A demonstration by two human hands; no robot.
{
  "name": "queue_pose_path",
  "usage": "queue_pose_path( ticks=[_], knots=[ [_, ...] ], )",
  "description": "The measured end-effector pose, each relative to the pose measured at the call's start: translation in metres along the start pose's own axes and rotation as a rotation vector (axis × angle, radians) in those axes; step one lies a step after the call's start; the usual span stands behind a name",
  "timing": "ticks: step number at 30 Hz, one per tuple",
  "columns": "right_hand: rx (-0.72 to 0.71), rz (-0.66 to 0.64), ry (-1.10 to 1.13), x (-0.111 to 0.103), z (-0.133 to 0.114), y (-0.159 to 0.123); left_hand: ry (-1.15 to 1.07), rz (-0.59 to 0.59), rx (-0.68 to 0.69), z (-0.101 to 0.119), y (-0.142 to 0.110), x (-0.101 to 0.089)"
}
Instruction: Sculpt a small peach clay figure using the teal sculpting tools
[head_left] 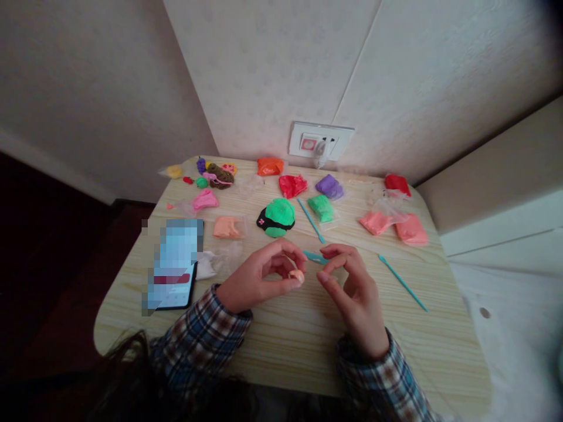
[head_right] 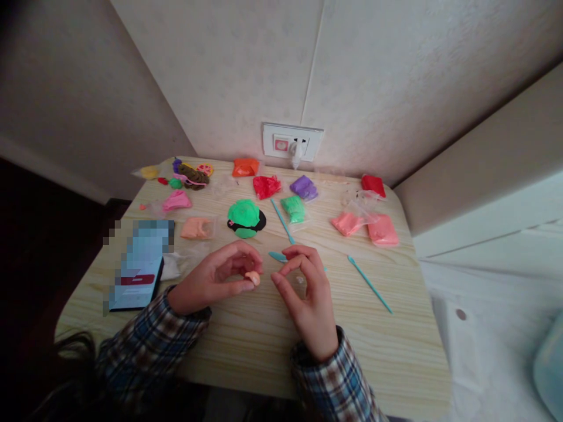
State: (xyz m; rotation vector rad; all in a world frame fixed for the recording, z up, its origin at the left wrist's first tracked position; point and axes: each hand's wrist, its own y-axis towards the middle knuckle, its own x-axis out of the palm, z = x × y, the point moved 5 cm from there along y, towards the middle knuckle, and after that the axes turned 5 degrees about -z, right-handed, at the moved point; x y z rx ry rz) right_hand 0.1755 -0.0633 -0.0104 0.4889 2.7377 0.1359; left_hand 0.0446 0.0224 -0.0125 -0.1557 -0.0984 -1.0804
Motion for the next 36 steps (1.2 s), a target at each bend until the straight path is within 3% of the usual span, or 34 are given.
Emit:
queue_pose_path(
  ticks=[7,14,25,30,36],
  knots=[
    [-0.07,0.013,-0.003,-0.002,-0.004,-0.002,-0.003,-0.031,-0.039,0.0,0.001,0.0],
    [-0.164,-0.108,-0.04,0.005,-0.013,-0.006,-0.188,-0.106,-0.088,-0.005,0.0,0.004],
    [-0.305,-0.161,-0.135,0.011,-0.02,-0.01,-0.299,-0.058,-0.13,-0.009,0.0,0.002],
    [-0.333,-0.131,-0.279,0.013,-0.023,-0.01,-0.284,-0.052,-0.133,-0.01,0.002,0.005],
    [-0.275,-0.056,-0.253,0.008,-0.021,-0.009,-0.297,-0.052,-0.122,-0.009,0.002,0.004]
  ],
)
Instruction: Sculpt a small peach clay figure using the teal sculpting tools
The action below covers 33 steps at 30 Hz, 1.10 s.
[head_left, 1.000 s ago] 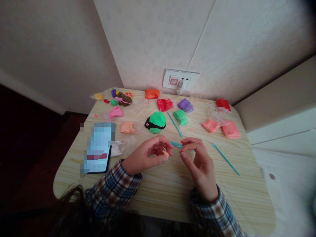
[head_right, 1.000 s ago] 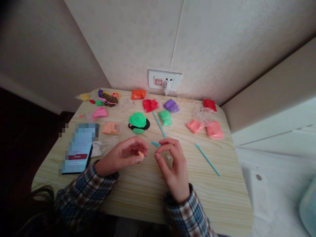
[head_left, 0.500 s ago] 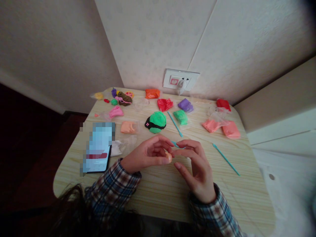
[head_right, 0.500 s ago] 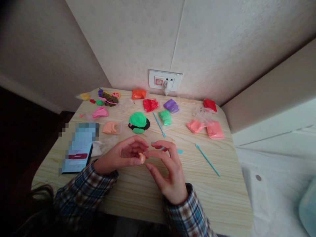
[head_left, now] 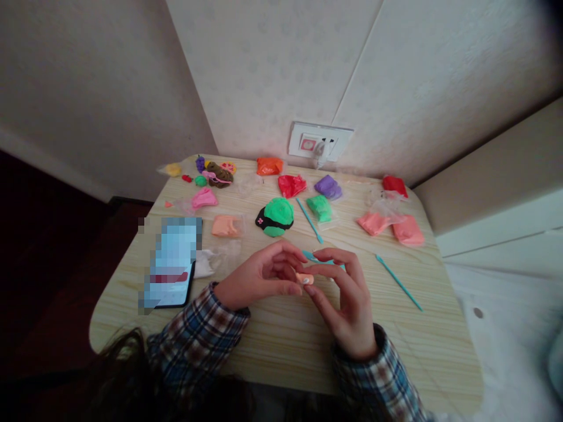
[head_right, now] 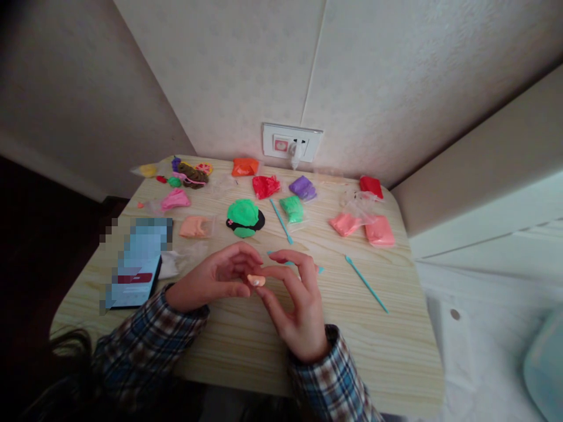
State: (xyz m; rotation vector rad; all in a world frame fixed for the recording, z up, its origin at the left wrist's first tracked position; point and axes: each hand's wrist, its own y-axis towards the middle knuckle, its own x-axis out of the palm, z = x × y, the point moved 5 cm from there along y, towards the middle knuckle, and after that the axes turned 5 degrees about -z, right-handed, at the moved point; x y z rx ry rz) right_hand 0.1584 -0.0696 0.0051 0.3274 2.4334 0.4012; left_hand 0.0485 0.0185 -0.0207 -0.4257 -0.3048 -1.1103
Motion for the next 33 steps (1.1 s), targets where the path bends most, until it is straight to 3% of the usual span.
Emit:
queue_pose_path(
  ticks=[22,33],
  knots=[
    [0.043,0.055,0.053,-0.0018,0.0044,-0.0004,0.104,-0.007,0.074,0.0052,0.0002,-0.0006],
    [0.09,-0.026,0.032,0.0026,0.0063,0.0004,0.141,-0.014,0.056,0.0052,-0.0016,-0.0006]
  ],
)
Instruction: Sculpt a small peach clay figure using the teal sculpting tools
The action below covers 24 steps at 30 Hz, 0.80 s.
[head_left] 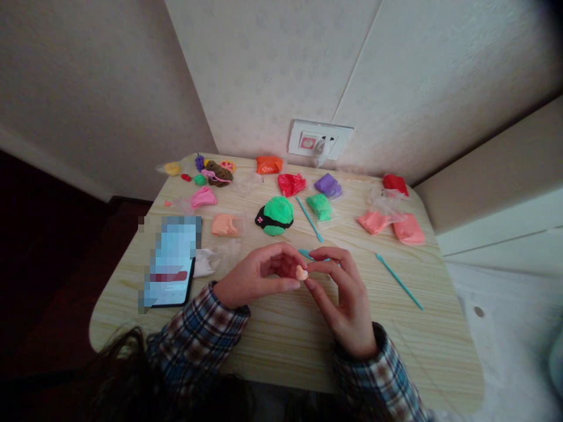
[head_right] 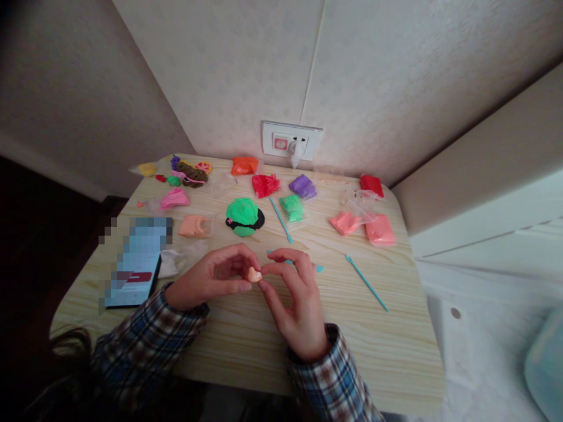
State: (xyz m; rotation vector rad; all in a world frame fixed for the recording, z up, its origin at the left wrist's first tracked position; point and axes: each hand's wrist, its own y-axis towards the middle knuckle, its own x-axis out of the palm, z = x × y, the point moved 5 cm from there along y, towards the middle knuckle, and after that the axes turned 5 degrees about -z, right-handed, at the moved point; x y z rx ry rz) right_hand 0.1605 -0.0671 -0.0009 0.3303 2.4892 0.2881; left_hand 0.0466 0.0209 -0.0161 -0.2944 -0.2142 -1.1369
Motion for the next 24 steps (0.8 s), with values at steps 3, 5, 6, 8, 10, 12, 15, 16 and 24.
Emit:
queue_pose_path(
  ticks=[3,5,6,8,10,12,15,16,24],
  knots=[
    [0.009,-0.016,0.001,0.0013,0.0017,0.0002,0.02,-0.003,0.002,0.0003,0.0007,0.0002],
    [0.013,-0.025,-0.006,0.002,0.0021,0.0005,0.026,0.002,0.002,0.0004,0.0013,0.0001],
    [0.013,-0.025,-0.009,0.0021,0.0021,0.0006,0.028,0.005,0.0,0.0004,0.0015,-0.0001],
    [0.011,-0.005,-0.009,0.0012,0.0016,0.0008,0.028,0.012,-0.005,0.0002,0.0018,-0.0003],
    [0.002,0.028,0.007,-0.0005,0.001,0.0007,0.029,0.023,-0.015,-0.0005,0.0018,-0.0007],
    [-0.008,0.056,0.021,-0.0021,0.0005,0.0005,0.02,0.033,-0.016,-0.0011,0.0016,-0.0009],
    [-0.021,0.065,0.021,-0.003,-0.0002,0.0002,-0.012,0.04,-0.019,-0.0019,0.0013,-0.0009],
    [-0.024,0.062,0.02,-0.003,-0.0004,0.0001,-0.021,0.041,-0.027,-0.0023,0.0012,-0.0009],
    [-0.017,0.075,0.016,-0.0042,-0.0011,-0.001,-0.102,0.024,-0.067,-0.0039,0.0021,0.0016]
  ],
)
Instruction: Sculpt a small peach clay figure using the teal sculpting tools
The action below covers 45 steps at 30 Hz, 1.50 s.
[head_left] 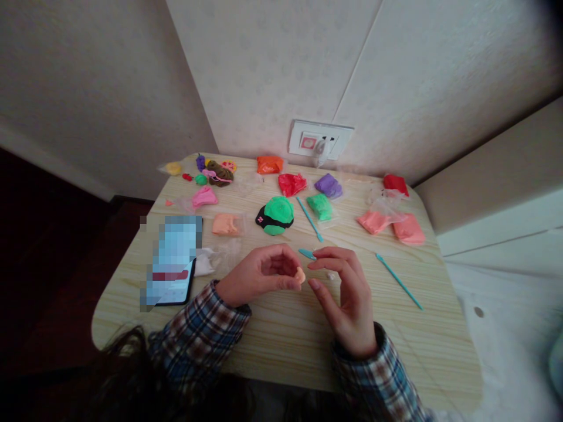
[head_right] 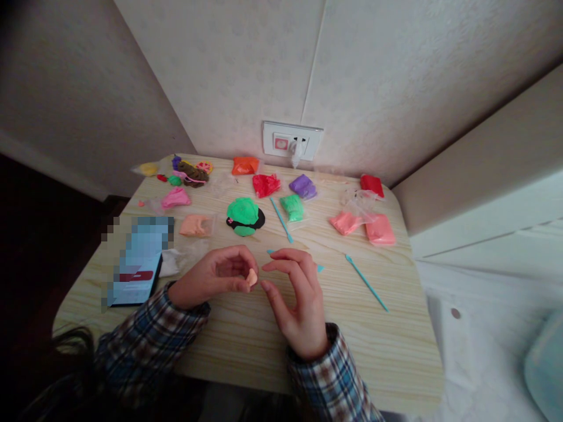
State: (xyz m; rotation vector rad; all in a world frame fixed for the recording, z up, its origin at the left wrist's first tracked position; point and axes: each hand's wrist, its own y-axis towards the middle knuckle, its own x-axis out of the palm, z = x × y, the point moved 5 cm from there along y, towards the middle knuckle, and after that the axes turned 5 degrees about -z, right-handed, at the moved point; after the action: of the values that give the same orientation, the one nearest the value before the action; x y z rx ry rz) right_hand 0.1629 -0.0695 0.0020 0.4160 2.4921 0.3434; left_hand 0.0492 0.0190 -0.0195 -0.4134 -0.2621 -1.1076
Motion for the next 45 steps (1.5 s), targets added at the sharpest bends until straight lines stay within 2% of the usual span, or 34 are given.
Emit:
queue_pose_path(
  ticks=[4,10,14,18,23,27,30,33,35,39,45],
  knots=[
    [0.017,0.041,-0.043,-0.002,0.003,0.001,0.014,0.034,0.001,0.0,0.001,-0.003],
    [0.138,0.225,-0.215,-0.017,0.018,0.0,0.074,0.304,0.071,0.006,-0.003,-0.022],
    [0.18,0.246,-0.297,-0.021,0.026,-0.002,0.054,0.348,0.072,0.006,-0.005,-0.026],
    [0.171,0.213,-0.378,-0.017,0.028,-0.003,0.104,0.359,0.072,0.005,-0.004,-0.026],
    [0.164,0.159,-0.441,-0.012,0.03,-0.005,0.283,0.37,0.083,0.006,-0.006,-0.024],
    [0.156,0.124,-0.434,-0.01,0.033,-0.006,0.455,0.4,0.156,0.01,-0.013,-0.025],
    [0.148,0.13,-0.408,-0.009,0.034,-0.006,0.779,0.421,0.205,0.013,-0.018,-0.022],
    [0.142,0.135,-0.398,-0.009,0.036,-0.007,1.125,0.39,0.27,0.011,-0.022,-0.013],
    [0.134,0.138,-0.408,-0.009,0.038,-0.008,1.249,0.356,0.286,0.008,-0.024,-0.007],
    [0.121,0.14,-0.427,-0.007,0.041,-0.01,1.337,0.358,0.321,0.004,-0.028,-0.005],
    [0.142,0.181,-0.384,-0.007,0.044,-0.011,1.329,0.416,0.354,0.0,-0.029,-0.012]
  ],
)
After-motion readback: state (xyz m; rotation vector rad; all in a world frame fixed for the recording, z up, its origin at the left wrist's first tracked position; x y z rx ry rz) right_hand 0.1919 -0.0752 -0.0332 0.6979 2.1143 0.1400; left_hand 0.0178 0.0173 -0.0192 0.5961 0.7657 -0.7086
